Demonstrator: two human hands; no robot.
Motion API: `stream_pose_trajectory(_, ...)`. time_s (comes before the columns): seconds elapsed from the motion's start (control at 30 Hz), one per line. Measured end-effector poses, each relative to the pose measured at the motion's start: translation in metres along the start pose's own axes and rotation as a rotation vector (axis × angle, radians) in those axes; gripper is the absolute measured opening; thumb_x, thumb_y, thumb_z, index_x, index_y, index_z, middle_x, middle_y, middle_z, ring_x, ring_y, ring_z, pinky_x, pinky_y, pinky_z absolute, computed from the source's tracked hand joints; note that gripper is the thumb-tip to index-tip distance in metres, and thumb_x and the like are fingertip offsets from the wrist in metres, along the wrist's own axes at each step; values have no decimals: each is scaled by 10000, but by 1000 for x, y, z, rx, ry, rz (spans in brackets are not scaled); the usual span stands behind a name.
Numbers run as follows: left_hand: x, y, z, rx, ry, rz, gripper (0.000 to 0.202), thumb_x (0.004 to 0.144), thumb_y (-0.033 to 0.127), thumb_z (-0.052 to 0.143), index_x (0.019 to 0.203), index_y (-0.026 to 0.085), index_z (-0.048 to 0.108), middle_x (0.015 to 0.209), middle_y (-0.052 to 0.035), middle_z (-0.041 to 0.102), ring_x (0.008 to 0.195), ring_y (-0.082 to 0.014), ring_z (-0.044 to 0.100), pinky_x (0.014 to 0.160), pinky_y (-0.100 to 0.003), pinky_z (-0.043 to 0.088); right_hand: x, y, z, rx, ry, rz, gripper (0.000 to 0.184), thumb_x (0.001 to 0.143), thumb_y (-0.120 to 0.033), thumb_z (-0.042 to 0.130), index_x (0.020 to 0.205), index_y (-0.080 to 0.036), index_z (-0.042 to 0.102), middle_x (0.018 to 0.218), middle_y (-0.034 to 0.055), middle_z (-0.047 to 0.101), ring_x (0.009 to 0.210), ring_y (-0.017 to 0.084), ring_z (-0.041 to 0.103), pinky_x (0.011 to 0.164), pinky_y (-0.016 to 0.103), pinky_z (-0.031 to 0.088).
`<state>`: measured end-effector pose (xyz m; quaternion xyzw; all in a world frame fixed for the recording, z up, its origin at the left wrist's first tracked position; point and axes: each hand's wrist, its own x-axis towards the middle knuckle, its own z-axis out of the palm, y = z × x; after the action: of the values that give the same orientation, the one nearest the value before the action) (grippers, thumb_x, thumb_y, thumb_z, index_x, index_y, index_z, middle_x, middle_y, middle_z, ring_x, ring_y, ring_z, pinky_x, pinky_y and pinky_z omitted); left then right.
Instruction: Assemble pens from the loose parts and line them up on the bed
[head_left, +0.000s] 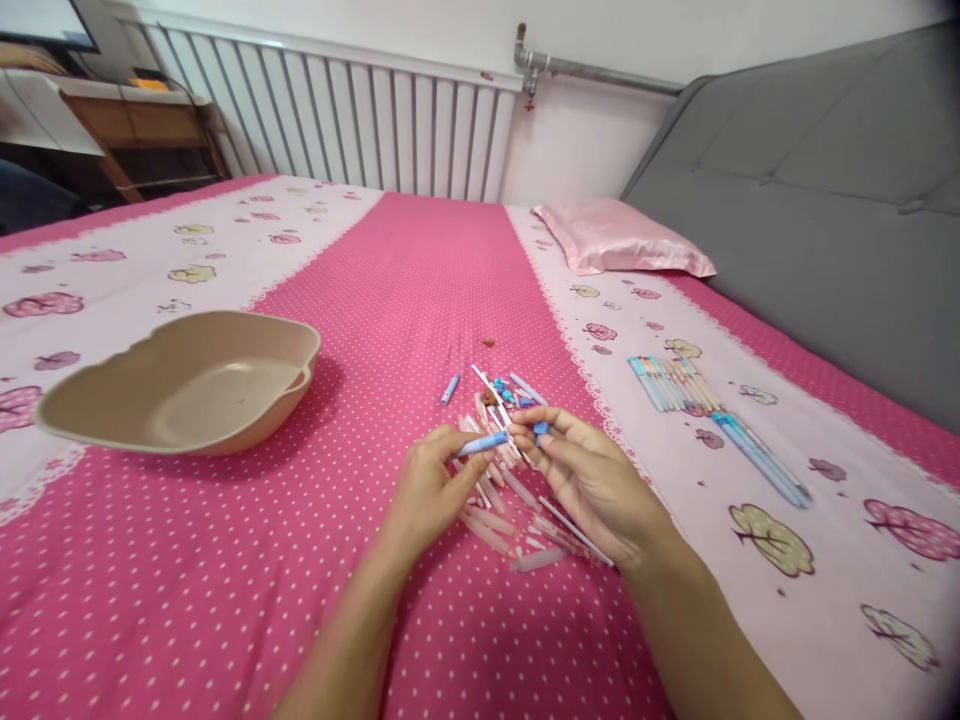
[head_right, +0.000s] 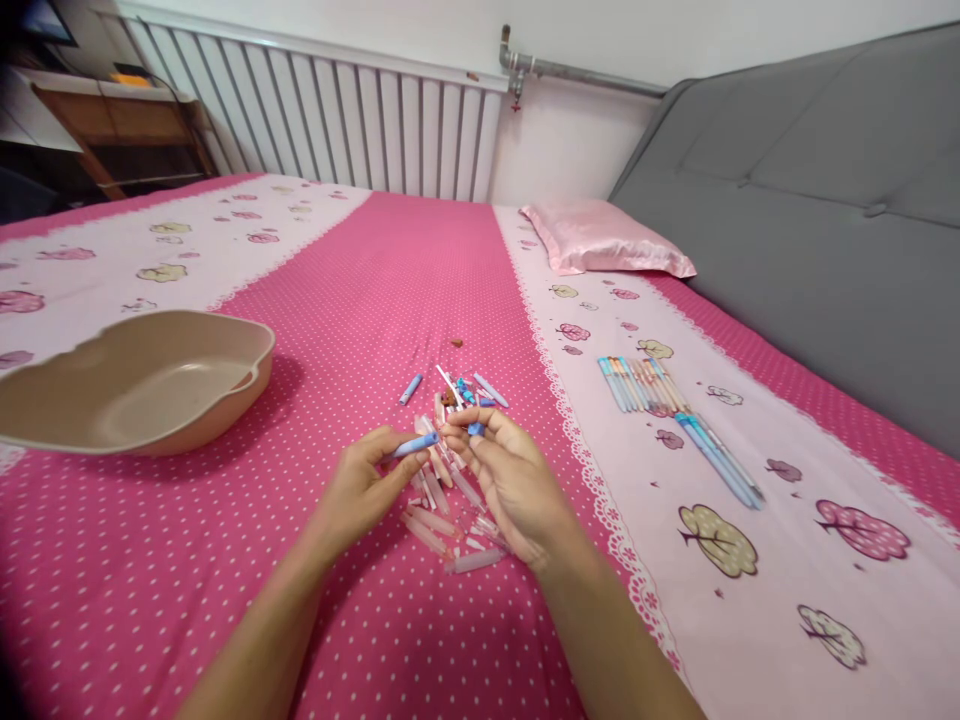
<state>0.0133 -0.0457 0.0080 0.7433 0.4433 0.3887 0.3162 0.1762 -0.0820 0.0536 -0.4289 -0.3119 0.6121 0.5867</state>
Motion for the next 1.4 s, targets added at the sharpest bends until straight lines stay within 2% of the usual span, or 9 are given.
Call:
stream_pose_trajectory(0.17,0,3,-1,11,-14,9,230,850,355,550,820,168,681,711,-27,605,671,-161,536,638,-278,388,-1,4,3,-212,16,-164,140,780,-237,659,910,-196,626,988,32,677,906,129,639,833,245,500)
stream_pose_trajectory(0.27,0,4,-1,27,-34,22,267,862,388,533,850,163,678,741,-35,605,695,-168,543,648,-283,390,0,7,2,-302,-11,-193,160,780,-251,669,923,-191,632,976,37,697,860,134,654,775,250,514)
stream_pose_trajectory(0.63,-1,6,-3,84,-74,72,295,904,353,476,1066,187,658,860,-58,623,809,-194,558,749,-317,396,2,14,-7,-584,-93,-344,130,821,-225,622,944,-196,652,1048,60,701,981,184,659,871,307,494)
stream_pose_trajectory(0.83,-3,6,-4,73,-21,129,319,931,303,427,1187,206,592,928,-69,628,870,-202,554,811,-331,393,-2,8,-7,-749,-97,-397,255,879,-260,545,1115,-212,626,1125,74,675,1036,204,635,908,343,471)
stream_pose_trajectory(0.97,-2,6,-4,79,35,157,271,929,286,437,1092,206,639,899,-65,636,860,-200,553,804,-324,394,-2,5,-8,-809,-112,-366,352,924,-303,463,1254,-225,559,1072,68,685,869,187,659,842,350,489)
stream_pose_trajectory(1.1,0,7,-4,58,64,181,241,916,277,470,1039,191,657,885,-68,640,847,-198,557,787,-317,404,-2,3,-8,-801,-78,-344,355,919,-376,472,1198,-197,598,931,57,697,763,182,642,755,330,500)
stream_pose_trajectory(1.23,0,8,-3,-41,74,176,205,887,270,529,1000,190,681,880,-66,653,846,-191,573,783,-307,424,-2,2,-6,-817,-52,-356,314,897,-420,508,1040,-180,651,825,45,688,794,194,648,754,324,493)
stream_pose_trajectory(1.3,-1,9,-3,-170,61,126,200,871,288,558,985,196,695,876,-61,664,836,-186,588,776,-299,441,-2,2,-5,-766,-66,-342,299,876,-431,541,1003,-180,642,890,57,691,836,195,654,771,323,498)
stream_pose_trajectory(1.4,-1,11,-3,-489,58,-51,229,825,345,619,973,195,711,877,-62,694,827,-190,618,792,-312,471,-1,5,-4,-685,-103,-269,314,828,-420,614,1041,-190,606,1052,79,672,916,194,650,799,325,507)
